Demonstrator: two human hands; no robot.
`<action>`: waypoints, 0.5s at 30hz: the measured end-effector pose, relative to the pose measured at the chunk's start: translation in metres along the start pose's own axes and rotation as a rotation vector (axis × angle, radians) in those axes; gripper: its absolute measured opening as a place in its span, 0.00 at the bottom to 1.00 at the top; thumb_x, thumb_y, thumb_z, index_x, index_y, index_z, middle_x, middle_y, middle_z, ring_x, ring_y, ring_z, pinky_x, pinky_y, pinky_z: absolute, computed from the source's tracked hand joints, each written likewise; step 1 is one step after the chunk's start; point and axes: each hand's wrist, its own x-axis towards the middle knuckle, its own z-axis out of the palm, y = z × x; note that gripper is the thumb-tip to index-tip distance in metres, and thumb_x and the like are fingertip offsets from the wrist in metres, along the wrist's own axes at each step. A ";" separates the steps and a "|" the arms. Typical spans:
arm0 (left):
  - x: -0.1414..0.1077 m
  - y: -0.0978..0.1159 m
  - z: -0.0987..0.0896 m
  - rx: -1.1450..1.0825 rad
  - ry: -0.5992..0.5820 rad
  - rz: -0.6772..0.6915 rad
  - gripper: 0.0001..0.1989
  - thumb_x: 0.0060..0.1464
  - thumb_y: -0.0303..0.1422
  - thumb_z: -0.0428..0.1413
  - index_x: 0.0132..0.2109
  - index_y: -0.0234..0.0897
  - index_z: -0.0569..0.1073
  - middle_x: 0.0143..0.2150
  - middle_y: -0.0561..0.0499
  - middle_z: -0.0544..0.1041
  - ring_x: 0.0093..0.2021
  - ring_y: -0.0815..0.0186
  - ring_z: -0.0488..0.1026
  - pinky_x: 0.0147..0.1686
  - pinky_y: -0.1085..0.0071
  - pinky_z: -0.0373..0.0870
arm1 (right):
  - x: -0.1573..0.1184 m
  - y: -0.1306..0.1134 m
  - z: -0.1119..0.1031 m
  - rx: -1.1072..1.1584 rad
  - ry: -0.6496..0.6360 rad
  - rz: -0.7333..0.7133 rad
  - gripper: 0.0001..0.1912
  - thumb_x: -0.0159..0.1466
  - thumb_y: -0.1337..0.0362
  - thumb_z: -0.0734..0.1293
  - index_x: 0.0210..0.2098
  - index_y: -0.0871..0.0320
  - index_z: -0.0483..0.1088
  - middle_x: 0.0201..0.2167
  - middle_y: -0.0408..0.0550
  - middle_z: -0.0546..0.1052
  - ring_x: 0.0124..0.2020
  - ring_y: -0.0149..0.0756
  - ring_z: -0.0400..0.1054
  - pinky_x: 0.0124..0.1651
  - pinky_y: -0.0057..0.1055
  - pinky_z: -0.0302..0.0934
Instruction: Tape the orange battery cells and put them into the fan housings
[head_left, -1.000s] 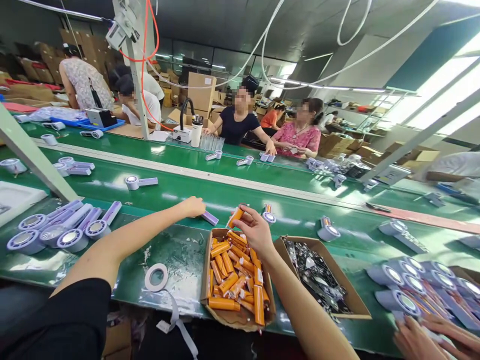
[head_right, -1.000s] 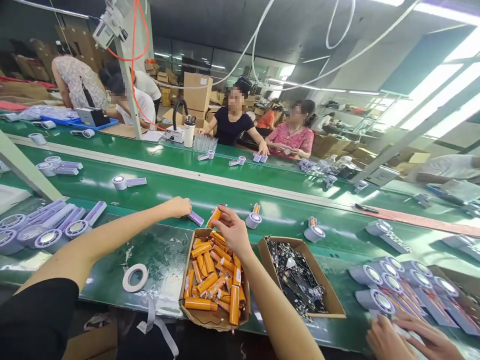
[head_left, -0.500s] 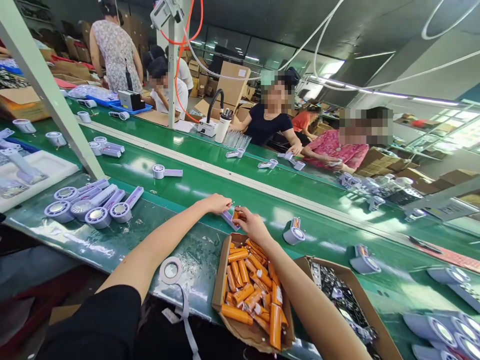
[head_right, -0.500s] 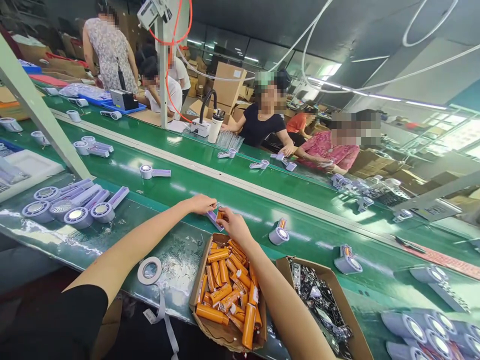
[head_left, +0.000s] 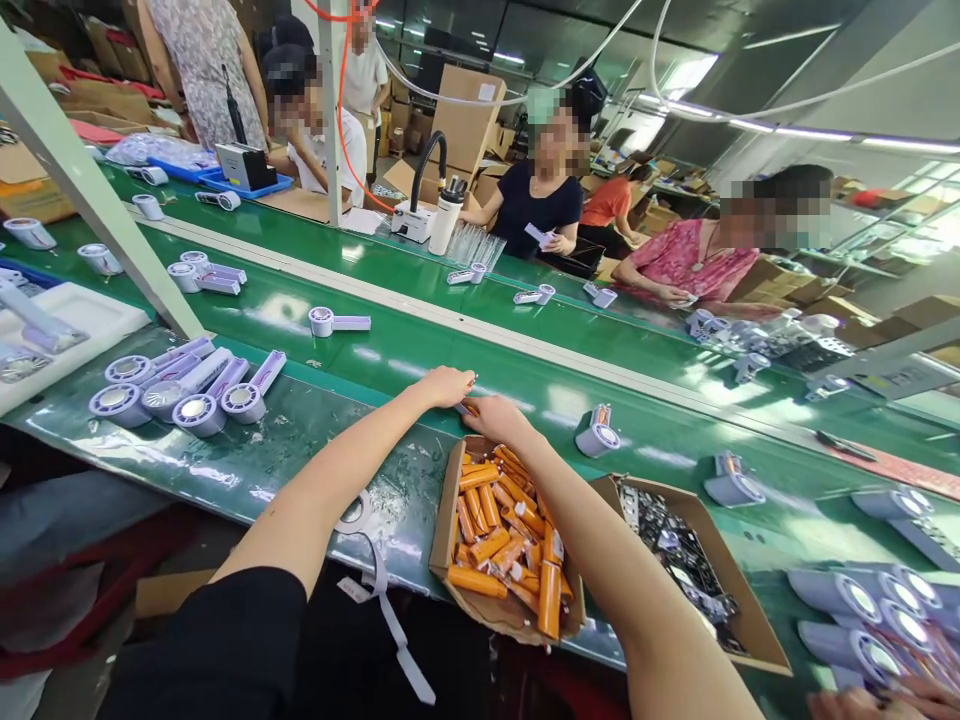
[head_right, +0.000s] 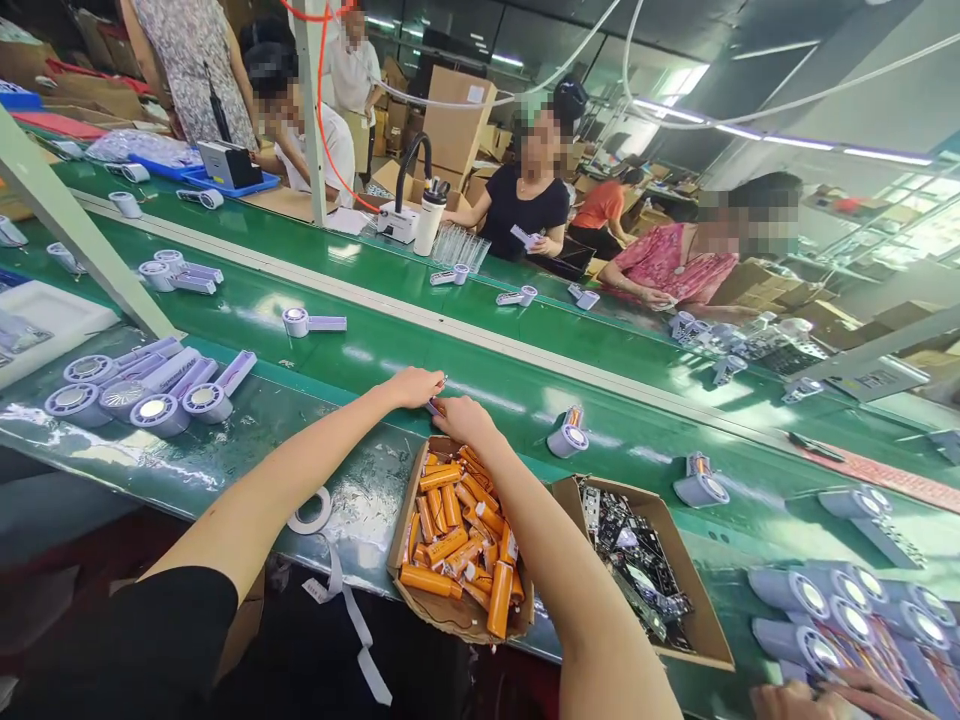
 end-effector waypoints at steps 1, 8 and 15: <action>0.000 0.002 0.000 0.002 0.003 -0.002 0.16 0.73 0.38 0.46 0.57 0.39 0.73 0.55 0.39 0.82 0.54 0.53 0.80 0.52 0.62 0.72 | 0.002 -0.001 0.001 0.008 0.006 0.013 0.17 0.69 0.59 0.69 0.54 0.53 0.82 0.44 0.57 0.86 0.48 0.53 0.81 0.54 0.40 0.68; -0.001 0.011 -0.006 0.010 0.011 -0.004 0.15 0.73 0.39 0.47 0.56 0.40 0.74 0.55 0.42 0.82 0.54 0.54 0.80 0.50 0.64 0.73 | -0.001 0.011 -0.003 0.214 0.142 0.043 0.12 0.69 0.58 0.69 0.43 0.52 0.86 0.41 0.49 0.87 0.41 0.42 0.80 0.47 0.31 0.68; -0.001 0.019 -0.007 -0.011 0.032 -0.025 0.14 0.73 0.38 0.48 0.57 0.41 0.74 0.54 0.42 0.83 0.54 0.54 0.81 0.52 0.63 0.74 | -0.006 0.032 -0.009 0.425 0.324 0.183 0.14 0.68 0.59 0.65 0.38 0.57 0.84 0.33 0.49 0.86 0.32 0.39 0.78 0.37 0.31 0.68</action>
